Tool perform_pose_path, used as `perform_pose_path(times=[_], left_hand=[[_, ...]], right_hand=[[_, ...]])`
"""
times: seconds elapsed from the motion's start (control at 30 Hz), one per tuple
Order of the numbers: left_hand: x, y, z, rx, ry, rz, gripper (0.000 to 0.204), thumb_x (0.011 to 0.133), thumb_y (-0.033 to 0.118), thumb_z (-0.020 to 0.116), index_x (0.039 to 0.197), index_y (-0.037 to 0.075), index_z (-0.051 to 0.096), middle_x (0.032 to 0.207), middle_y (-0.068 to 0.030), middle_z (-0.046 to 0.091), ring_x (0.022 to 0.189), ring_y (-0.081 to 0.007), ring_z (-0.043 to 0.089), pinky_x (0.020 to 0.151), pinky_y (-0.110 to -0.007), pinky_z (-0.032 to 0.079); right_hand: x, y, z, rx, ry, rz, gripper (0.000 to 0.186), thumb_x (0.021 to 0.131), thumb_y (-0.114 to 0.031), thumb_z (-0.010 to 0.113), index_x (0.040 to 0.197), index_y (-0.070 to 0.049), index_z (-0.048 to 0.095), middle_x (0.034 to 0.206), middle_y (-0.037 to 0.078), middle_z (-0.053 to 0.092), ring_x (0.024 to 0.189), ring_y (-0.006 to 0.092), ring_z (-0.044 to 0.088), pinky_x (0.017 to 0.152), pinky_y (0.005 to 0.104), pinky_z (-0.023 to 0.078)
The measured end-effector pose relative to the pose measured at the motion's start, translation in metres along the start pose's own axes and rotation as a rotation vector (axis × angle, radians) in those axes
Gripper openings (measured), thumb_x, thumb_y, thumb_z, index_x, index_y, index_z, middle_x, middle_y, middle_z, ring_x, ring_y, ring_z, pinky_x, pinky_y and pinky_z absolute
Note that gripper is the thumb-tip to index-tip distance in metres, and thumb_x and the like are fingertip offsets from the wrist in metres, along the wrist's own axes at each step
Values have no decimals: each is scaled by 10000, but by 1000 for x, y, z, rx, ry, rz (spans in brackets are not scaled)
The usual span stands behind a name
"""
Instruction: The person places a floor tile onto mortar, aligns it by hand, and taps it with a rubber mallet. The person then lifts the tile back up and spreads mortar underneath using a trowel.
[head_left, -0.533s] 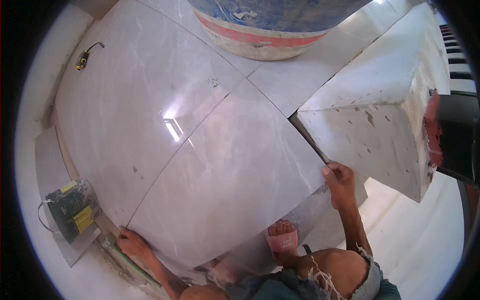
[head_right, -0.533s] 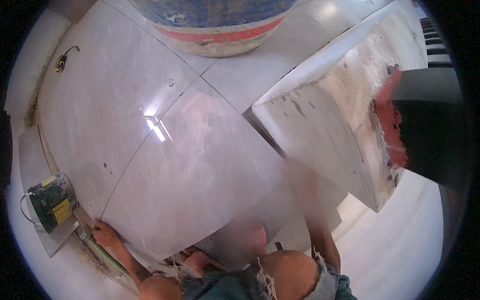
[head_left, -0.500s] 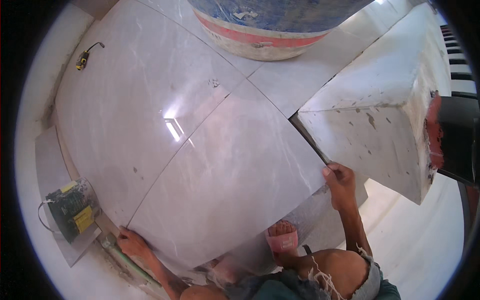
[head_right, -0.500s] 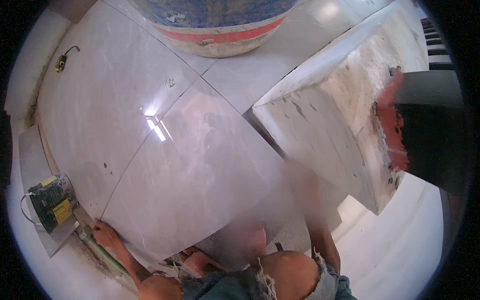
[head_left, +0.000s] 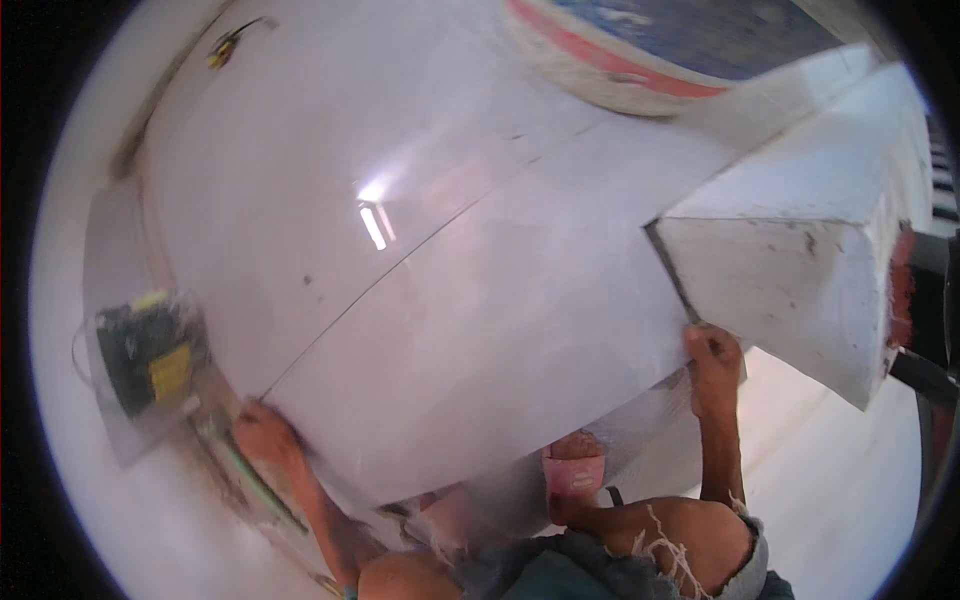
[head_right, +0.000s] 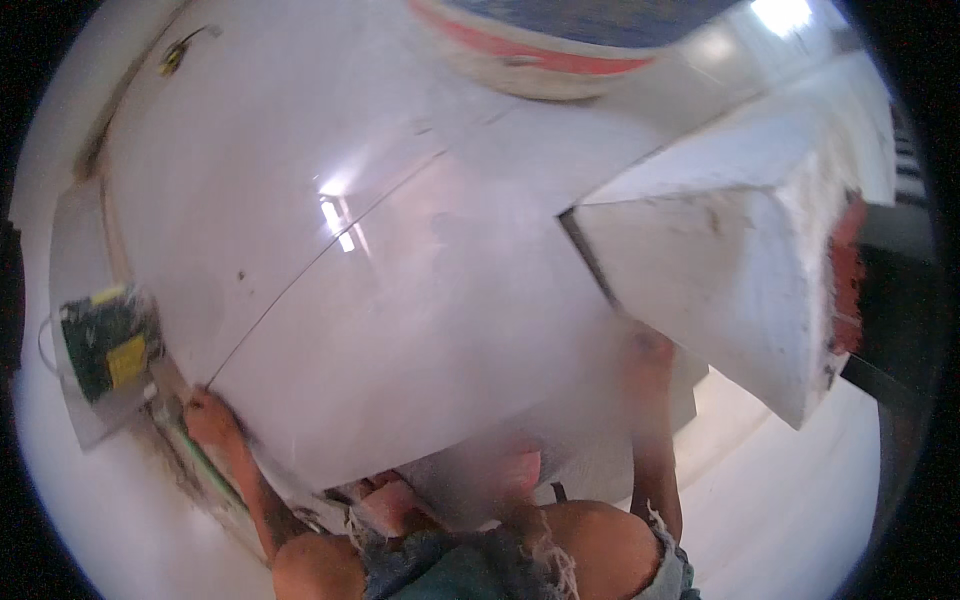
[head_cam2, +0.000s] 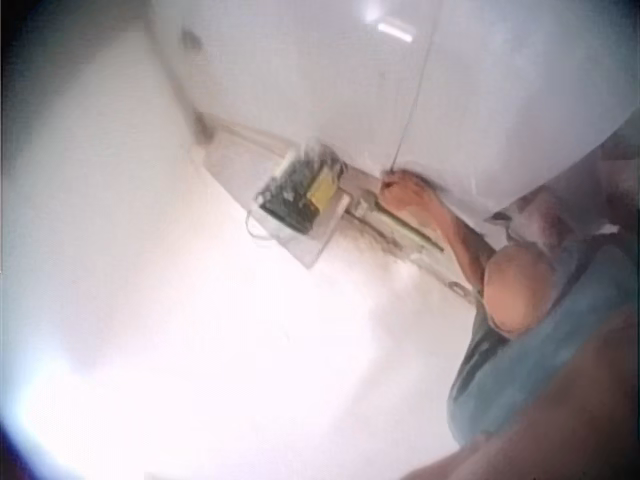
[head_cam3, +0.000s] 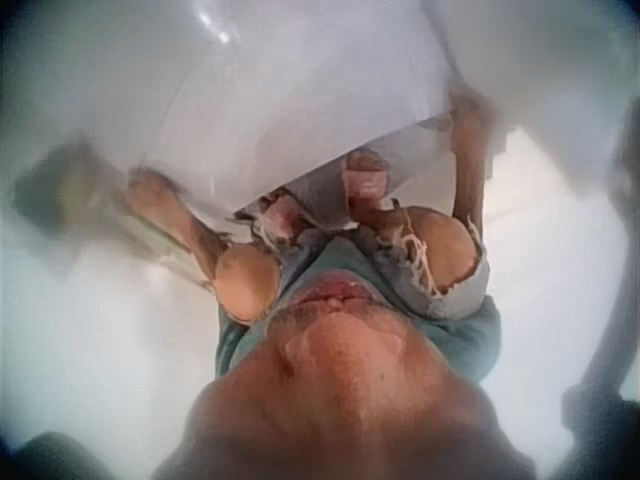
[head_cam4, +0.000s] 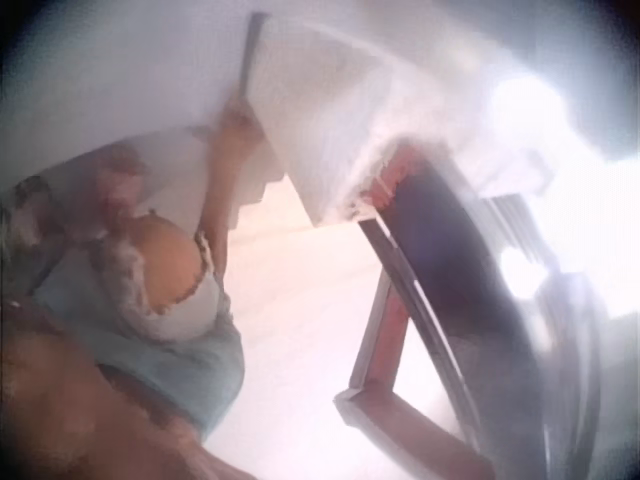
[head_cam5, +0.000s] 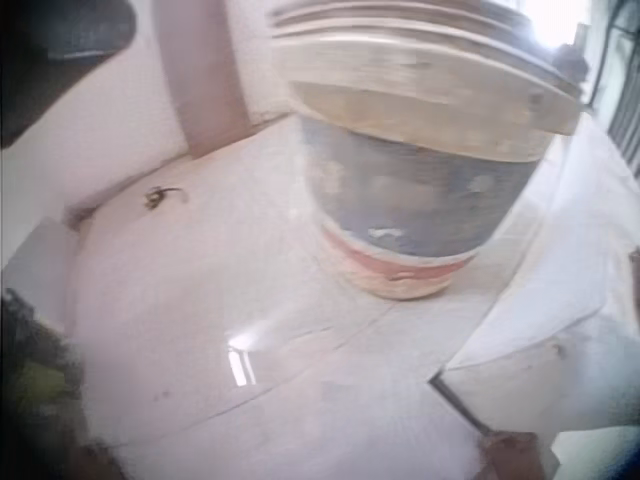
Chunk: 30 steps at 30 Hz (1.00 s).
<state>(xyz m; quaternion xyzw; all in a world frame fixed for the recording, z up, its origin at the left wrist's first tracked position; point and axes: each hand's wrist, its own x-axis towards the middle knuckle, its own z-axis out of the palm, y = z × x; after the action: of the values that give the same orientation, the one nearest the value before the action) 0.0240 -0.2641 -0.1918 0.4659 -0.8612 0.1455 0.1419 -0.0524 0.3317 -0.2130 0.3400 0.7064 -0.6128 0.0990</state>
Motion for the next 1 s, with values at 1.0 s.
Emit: perform_pose_path(times=[1.0], left_hand=[[-45, -210, -43, -429, -201, -58, 256, 931, 224, 546, 1035, -10, 553, 863, -199, 600, 842, -342, 574, 726, -453, 448]], right_hand=[[51, 31, -55, -77, -373, -397, 524, 918, -115, 504, 1397, 39, 357, 1393, 194, 426, 1240, 275, 463, 1068, 373, 346]])
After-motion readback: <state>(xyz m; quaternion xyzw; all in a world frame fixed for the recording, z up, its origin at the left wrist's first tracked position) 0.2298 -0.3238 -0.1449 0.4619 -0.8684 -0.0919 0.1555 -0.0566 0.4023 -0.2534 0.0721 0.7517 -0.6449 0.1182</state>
